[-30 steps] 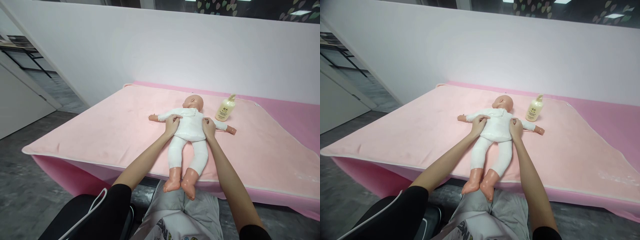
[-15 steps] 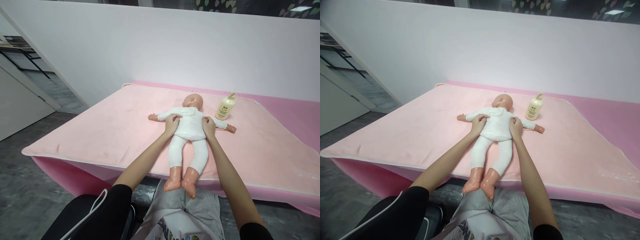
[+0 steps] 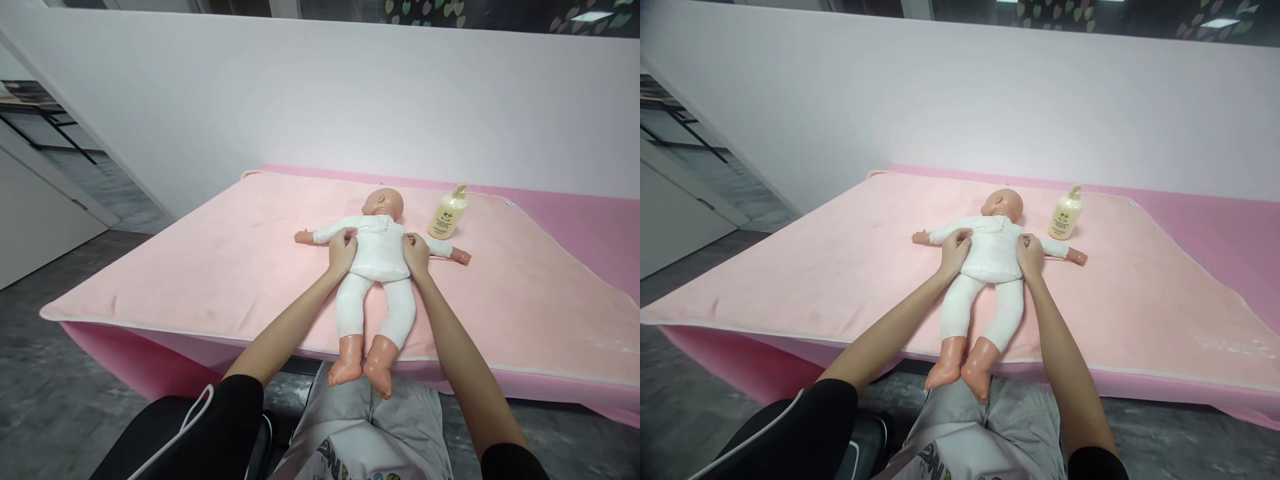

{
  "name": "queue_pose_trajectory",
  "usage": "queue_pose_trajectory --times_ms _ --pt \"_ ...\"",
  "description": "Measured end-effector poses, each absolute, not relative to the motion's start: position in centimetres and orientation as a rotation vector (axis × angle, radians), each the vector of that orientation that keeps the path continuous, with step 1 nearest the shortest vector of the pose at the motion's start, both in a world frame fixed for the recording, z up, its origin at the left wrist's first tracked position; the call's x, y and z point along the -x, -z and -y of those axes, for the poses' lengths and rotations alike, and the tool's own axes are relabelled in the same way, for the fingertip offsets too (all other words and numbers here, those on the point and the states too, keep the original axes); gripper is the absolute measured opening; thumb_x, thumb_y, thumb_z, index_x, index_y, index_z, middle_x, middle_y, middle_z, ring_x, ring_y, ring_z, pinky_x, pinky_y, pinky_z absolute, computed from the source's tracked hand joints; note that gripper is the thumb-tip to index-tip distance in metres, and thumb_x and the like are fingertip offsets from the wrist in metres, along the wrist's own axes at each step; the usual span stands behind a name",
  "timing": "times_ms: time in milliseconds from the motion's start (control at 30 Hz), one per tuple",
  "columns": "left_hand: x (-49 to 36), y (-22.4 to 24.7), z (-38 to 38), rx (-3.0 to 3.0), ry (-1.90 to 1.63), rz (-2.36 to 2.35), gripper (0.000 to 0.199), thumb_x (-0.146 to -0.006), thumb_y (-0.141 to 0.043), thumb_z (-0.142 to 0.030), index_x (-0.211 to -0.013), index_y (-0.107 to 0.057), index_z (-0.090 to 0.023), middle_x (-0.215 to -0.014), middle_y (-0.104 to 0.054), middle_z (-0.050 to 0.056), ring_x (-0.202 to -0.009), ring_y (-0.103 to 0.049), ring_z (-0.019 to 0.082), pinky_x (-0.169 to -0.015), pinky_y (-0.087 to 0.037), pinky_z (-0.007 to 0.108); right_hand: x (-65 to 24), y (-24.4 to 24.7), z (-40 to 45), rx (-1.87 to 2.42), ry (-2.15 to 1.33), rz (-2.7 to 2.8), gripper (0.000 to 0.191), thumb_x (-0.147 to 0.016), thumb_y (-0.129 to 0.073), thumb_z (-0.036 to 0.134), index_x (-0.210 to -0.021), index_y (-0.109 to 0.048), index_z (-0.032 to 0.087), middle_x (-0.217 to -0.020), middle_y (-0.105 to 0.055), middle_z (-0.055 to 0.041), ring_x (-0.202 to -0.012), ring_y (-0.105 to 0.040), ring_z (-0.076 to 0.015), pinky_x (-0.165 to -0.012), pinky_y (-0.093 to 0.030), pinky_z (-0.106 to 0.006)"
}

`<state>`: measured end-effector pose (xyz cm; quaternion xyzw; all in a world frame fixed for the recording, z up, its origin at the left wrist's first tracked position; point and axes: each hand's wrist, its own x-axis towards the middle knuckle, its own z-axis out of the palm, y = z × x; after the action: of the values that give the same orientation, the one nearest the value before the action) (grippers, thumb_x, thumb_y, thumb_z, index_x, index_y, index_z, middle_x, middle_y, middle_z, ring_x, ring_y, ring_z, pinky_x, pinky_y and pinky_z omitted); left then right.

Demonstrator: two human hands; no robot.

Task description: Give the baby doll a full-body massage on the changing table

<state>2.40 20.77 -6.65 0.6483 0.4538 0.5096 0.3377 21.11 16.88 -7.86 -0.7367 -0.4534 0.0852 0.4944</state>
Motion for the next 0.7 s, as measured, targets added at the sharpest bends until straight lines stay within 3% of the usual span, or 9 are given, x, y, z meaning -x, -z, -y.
queue_pose_trajectory --times_ms 233,400,567,700 --pt "-3.0 6.6 -20.3 -1.349 -1.311 -1.26 0.058 -0.07 -0.052 -0.015 -0.125 -0.033 -0.018 -0.101 -0.053 0.006 -0.092 -0.055 0.015 -0.094 -0.043 0.033 -20.8 7.0 -16.4 1.889 -0.183 1.114 0.033 -0.08 -0.039 0.037 -0.089 -0.064 0.018 -0.084 -0.064 -0.0085 -0.079 -0.054 -0.022 -0.072 -0.039 -0.031" --pt "-3.2 6.8 -20.1 -1.138 -1.266 -1.28 0.072 -0.07 -0.057 -0.021 -0.133 -0.021 -0.023 -0.123 -0.046 0.009 -0.112 -0.05 0.018 -0.097 -0.043 0.032 -20.5 6.3 -16.1 1.947 -0.185 1.109 0.032 -0.081 -0.038 0.037 -0.09 -0.063 0.019 -0.087 -0.064 -0.0085 -0.079 -0.055 -0.0216 -0.071 -0.039 -0.031" --pt "-3.0 5.5 -19.0 -1.112 -1.175 -1.046 0.1 -0.071 -0.066 -0.031 -0.141 0.006 -0.024 -0.128 -0.049 0.014 -0.106 -0.058 0.021 -0.083 -0.051 0.033 -20.3 6.0 -16.0 2.014 -0.176 1.115 0.032 -0.083 -0.037 0.037 -0.091 -0.063 0.02 -0.09 -0.065 -0.0095 -0.082 -0.056 -0.023 -0.073 -0.039 -0.033" --pt "-3.3 3.5 -17.2 -1.432 -1.324 -0.833 0.093 -0.068 -0.07 -0.033 -0.143 -0.015 -0.025 -0.126 -0.054 0.013 -0.112 -0.056 0.022 -0.087 -0.051 0.032 -21.3 6.3 -16.2 1.998 -0.23 1.117 0.038 -0.083 -0.038 0.045 -0.088 -0.063 0.018 -0.088 -0.066 -0.0118 -0.082 -0.058 -0.0256 -0.075 -0.04 -0.035"
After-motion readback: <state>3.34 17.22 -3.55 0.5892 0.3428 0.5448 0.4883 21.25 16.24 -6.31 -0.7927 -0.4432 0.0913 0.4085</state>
